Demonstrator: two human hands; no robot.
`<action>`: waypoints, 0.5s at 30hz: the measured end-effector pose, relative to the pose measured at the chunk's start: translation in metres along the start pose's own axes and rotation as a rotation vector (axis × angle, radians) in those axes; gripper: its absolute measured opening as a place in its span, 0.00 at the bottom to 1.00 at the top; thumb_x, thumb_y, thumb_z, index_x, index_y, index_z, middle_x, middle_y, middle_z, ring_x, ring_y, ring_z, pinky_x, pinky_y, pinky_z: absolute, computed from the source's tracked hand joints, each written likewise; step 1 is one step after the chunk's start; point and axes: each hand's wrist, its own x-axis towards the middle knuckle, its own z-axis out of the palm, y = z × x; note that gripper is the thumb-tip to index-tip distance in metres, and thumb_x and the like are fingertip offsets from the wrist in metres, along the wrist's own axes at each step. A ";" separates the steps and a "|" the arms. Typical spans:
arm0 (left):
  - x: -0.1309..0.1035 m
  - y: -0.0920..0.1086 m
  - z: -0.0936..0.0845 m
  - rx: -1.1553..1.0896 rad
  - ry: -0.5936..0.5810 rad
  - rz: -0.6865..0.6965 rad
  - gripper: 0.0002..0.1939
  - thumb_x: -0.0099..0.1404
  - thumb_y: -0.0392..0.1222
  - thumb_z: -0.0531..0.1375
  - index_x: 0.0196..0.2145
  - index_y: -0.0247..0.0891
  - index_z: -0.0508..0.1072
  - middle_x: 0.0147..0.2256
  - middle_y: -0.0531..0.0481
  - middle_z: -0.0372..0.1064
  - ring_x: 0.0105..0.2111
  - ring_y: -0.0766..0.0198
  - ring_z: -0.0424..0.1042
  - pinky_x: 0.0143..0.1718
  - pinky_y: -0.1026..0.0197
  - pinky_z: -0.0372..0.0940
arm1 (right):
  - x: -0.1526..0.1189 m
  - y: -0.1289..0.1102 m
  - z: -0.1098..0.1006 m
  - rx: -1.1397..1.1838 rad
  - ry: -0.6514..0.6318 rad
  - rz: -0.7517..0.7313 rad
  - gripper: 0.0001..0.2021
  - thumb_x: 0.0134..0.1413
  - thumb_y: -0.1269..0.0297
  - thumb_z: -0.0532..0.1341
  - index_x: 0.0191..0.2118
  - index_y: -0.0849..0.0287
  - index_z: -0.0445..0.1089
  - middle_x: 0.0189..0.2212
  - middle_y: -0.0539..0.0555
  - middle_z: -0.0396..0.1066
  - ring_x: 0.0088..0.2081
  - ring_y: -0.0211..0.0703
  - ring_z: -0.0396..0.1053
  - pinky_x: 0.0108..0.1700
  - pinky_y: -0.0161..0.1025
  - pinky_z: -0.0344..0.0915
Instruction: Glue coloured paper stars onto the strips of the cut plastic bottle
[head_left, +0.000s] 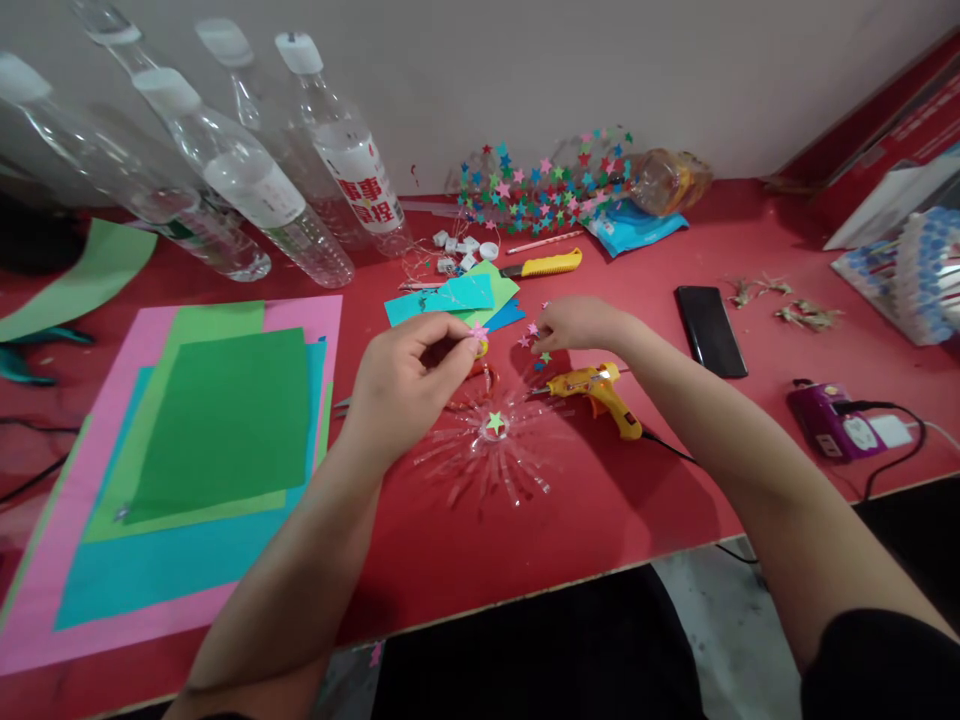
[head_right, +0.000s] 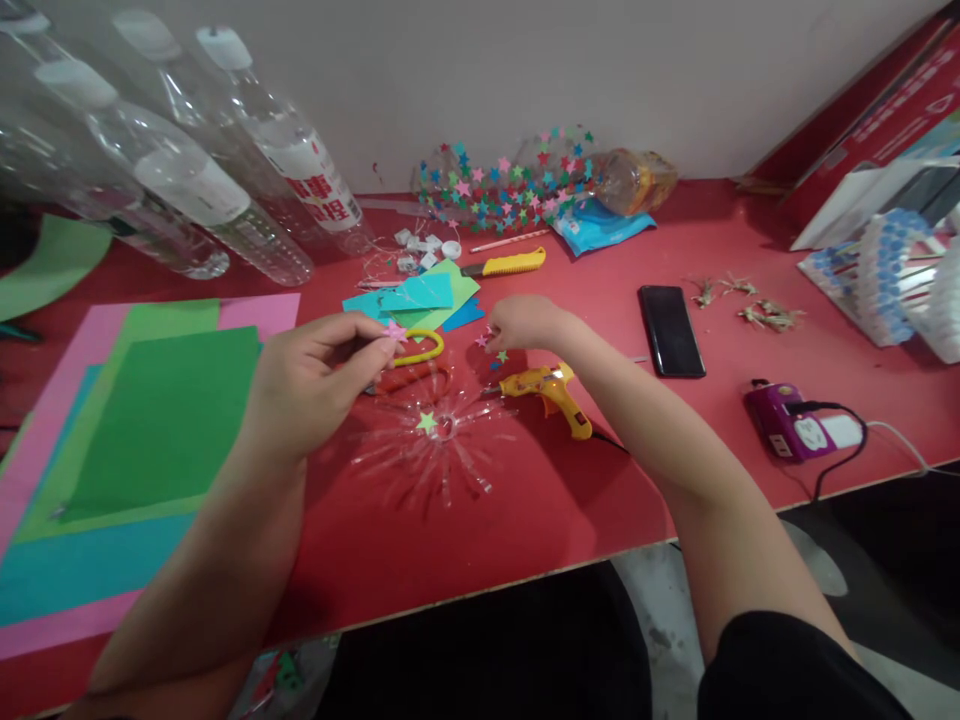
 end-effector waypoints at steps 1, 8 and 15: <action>0.000 0.000 0.000 0.001 0.001 -0.001 0.07 0.62 0.37 0.59 0.26 0.37 0.71 0.25 0.56 0.68 0.25 0.71 0.64 0.28 0.67 0.58 | -0.004 0.001 -0.003 0.021 0.031 -0.005 0.14 0.56 0.55 0.59 0.31 0.61 0.74 0.27 0.55 0.72 0.27 0.39 0.61 0.28 0.38 0.47; 0.000 -0.003 0.002 -0.009 0.002 0.003 0.07 0.62 0.37 0.59 0.27 0.37 0.72 0.25 0.56 0.68 0.26 0.71 0.64 0.28 0.66 0.58 | -0.015 0.001 -0.004 0.377 -0.143 -0.270 0.12 0.52 0.69 0.58 0.40 0.58 0.78 0.35 0.52 0.78 0.32 0.36 0.68 0.35 0.35 0.58; 0.000 -0.002 0.000 0.006 0.009 0.017 0.07 0.63 0.37 0.59 0.27 0.37 0.72 0.25 0.55 0.68 0.26 0.70 0.63 0.28 0.66 0.58 | 0.022 -0.002 0.010 0.379 -0.452 -0.391 0.16 0.48 0.70 0.62 0.43 0.57 0.79 0.40 0.52 0.79 0.37 0.39 0.71 0.37 0.34 0.60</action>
